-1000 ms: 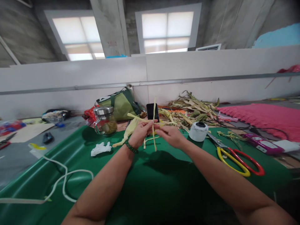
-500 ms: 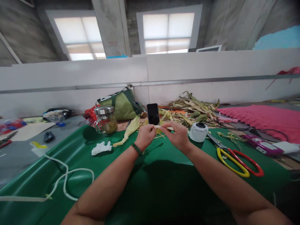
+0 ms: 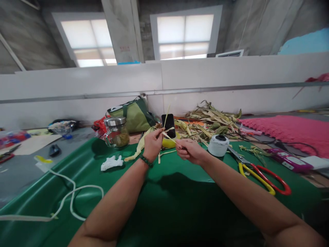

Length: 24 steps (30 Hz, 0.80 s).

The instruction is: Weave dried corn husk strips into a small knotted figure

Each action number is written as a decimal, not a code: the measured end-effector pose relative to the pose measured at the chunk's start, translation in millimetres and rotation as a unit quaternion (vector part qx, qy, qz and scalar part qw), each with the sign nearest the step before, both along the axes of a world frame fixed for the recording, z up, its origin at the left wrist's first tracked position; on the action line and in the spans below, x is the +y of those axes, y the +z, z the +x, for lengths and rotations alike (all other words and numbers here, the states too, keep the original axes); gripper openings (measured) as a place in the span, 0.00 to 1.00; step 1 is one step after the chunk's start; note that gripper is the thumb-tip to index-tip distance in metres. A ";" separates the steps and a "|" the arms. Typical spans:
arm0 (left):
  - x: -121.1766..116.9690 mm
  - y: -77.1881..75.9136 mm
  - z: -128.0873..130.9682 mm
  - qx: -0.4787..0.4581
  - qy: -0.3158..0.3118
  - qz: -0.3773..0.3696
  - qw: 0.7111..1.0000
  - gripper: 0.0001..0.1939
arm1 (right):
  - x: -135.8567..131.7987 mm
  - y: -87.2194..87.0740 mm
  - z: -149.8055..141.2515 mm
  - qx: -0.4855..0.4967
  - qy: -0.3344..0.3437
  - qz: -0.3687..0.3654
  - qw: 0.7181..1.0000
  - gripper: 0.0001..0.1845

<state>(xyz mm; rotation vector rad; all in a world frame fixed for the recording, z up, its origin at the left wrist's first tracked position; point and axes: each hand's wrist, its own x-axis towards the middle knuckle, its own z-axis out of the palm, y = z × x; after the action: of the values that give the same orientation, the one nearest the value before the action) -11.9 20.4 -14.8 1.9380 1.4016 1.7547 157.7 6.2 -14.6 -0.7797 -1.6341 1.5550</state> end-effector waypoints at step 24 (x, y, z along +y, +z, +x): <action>-13.0 9.1 5.8 -0.099 -0.331 -0.246 0.906 0.26 | 5.2 -9.5 1.5 -0.130 -0.229 0.340 0.903 0.12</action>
<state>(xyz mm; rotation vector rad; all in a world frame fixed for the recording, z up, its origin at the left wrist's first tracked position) -6.1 7.3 -5.7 1.6224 0.8461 1.1056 159.2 11.4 -24.1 -0.9068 -1.8423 0.5004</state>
